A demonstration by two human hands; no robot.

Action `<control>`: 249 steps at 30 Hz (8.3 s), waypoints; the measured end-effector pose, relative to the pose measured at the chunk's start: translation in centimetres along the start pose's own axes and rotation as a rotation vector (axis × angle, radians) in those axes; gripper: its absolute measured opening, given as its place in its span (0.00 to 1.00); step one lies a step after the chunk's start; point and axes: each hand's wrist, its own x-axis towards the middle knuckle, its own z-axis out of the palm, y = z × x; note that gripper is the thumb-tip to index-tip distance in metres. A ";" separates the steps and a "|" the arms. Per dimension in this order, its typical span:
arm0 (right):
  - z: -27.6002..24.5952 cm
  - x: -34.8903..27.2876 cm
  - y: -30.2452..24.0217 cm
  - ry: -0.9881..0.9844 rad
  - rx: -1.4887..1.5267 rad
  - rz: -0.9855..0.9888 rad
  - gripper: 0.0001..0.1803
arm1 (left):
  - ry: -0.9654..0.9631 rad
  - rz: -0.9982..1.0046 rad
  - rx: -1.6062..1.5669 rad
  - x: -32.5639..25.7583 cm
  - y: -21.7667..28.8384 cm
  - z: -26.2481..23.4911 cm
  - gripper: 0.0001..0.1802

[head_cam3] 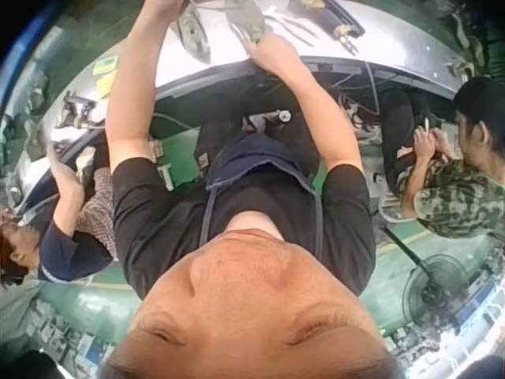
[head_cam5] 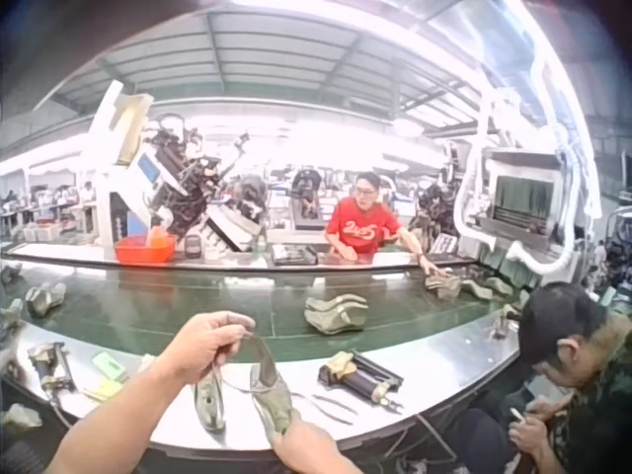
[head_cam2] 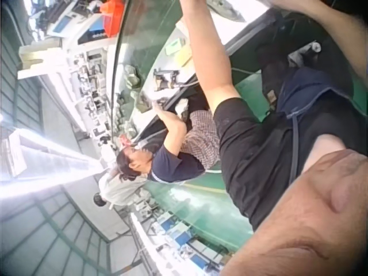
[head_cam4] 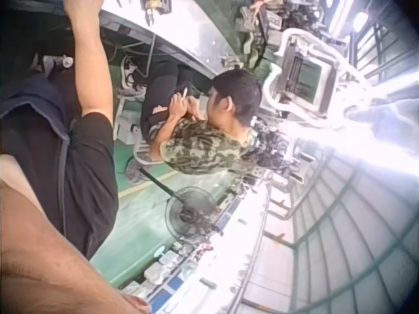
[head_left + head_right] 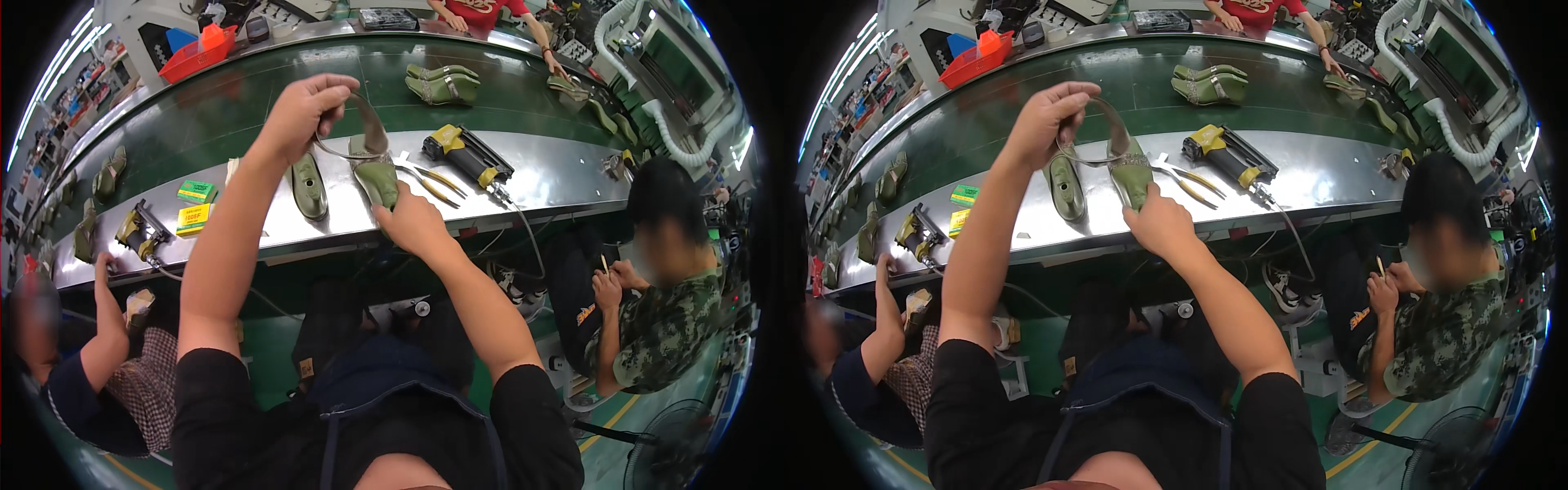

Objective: The person assembles green slipper uppers onto wooden soles at a factory workstation. They use a pneumatic nail gun to secure the parts and a metal pry tool to adjust the fit. The person handles the slipper components one at a time, placing the finished units on a nearby conveyor belt.

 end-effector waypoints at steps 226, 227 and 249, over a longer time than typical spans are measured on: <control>11.9 -16.0 19.9 -0.372 0.998 0.554 0.23 | -0.248 -0.936 -0.182 -22.9 -27.7 18.9 0.49; 11.8 -15.7 20.1 -0.406 1.016 0.568 0.24 | -0.266 -0.941 -0.204 -22.9 -27.5 18.9 0.47; 12.6 -15.6 20.4 -0.860 1.340 0.697 0.38 | -0.134 -1.140 -0.239 -23.7 -26.4 19.7 0.57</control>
